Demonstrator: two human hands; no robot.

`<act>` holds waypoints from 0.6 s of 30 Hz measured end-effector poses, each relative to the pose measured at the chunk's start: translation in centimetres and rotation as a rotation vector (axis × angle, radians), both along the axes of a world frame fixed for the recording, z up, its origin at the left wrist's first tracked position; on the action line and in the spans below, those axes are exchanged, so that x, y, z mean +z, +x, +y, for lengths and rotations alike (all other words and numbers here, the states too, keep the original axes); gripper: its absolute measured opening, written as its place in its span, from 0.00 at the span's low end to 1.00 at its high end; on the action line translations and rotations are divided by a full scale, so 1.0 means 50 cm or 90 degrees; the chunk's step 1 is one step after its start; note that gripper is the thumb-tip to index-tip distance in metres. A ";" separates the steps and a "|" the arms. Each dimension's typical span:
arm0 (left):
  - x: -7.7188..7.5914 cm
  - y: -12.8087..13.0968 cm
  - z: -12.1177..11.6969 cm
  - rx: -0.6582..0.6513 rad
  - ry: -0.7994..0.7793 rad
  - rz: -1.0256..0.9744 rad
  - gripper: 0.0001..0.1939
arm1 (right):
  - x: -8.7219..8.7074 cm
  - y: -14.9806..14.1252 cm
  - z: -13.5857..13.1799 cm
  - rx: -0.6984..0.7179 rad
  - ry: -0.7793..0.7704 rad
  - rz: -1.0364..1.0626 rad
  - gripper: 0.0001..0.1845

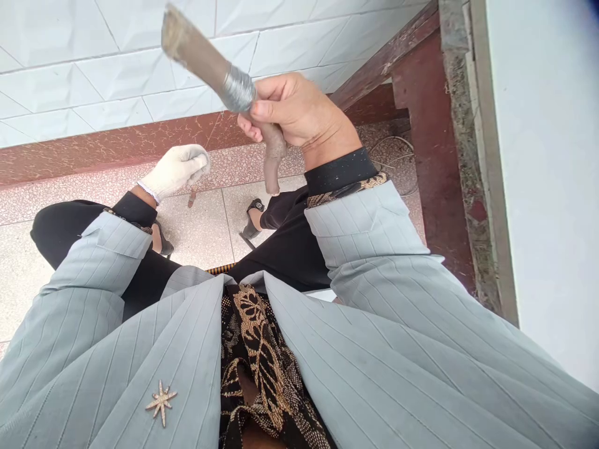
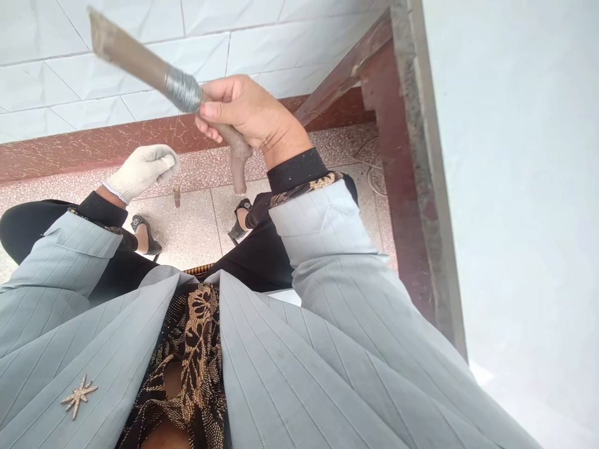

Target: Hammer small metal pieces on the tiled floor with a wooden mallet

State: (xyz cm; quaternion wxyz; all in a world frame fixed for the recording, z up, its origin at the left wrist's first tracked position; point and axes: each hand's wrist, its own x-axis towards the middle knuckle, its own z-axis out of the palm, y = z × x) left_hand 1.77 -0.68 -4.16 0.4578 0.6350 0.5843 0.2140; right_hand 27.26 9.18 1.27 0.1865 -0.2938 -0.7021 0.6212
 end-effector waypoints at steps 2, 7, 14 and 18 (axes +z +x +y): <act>0.004 0.007 -0.006 -0.024 -0.021 0.019 0.10 | -0.011 -0.012 0.001 -0.122 0.034 -0.055 0.33; 0.039 0.017 -0.020 -0.096 -0.063 0.034 0.11 | -0.028 -0.041 0.003 -0.120 0.171 -0.424 0.19; 0.042 -0.007 -0.009 -0.077 0.033 0.087 0.09 | -0.027 -0.066 -0.015 0.206 0.067 -0.589 0.02; 0.028 -0.013 -0.001 -0.045 0.032 0.041 0.06 | -0.011 -0.039 -0.012 0.335 -0.119 -0.399 0.06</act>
